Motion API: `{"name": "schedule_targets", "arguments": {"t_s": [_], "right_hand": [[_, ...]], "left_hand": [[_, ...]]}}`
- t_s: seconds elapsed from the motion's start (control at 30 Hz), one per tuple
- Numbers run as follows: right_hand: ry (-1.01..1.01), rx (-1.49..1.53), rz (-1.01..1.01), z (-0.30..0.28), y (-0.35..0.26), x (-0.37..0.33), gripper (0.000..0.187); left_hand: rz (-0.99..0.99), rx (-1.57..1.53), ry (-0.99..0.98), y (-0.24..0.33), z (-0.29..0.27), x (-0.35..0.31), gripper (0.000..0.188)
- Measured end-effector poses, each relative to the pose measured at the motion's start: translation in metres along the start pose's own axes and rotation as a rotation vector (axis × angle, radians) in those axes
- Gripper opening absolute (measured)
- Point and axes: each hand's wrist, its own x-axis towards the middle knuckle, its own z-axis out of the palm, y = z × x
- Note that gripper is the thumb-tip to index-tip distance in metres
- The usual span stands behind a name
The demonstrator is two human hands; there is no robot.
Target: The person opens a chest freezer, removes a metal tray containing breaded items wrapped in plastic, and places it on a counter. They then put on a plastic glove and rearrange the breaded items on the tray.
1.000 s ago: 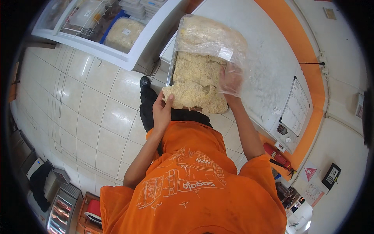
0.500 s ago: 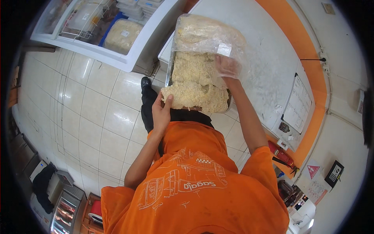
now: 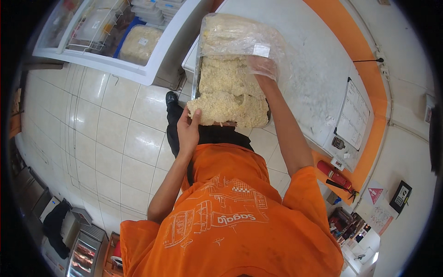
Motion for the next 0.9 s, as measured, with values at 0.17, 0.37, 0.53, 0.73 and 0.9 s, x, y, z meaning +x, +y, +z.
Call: {"name": "schedule_targets", "arguments": {"t_s": [0.17,0.37,0.53,0.73,0.9], "right_hand": [[0.046,-0.008,0.030,0.011,-0.006,0.003,0.050],[-0.040,-0.066,0.062,0.028,-0.001,0.007,0.047],[0.040,-0.125,0.039,0.050,0.018,-0.005,0.043],[0.242,0.119,0.290,-0.001,-0.049,-0.058,0.033],[0.272,0.736,0.109,-0.021,-0.037,-0.092,0.030]], "left_hand": [[-0.002,0.026,0.012,0.001,0.000,-0.002,0.043],[0.017,0.054,0.000,0.000,0.000,0.000,0.042],[0.011,0.026,-0.004,0.003,0.003,0.001,0.042],[0.000,0.007,0.012,0.003,0.000,-0.002,0.042],[-0.080,0.031,-0.037,0.008,-0.002,-0.001,0.045]]}}
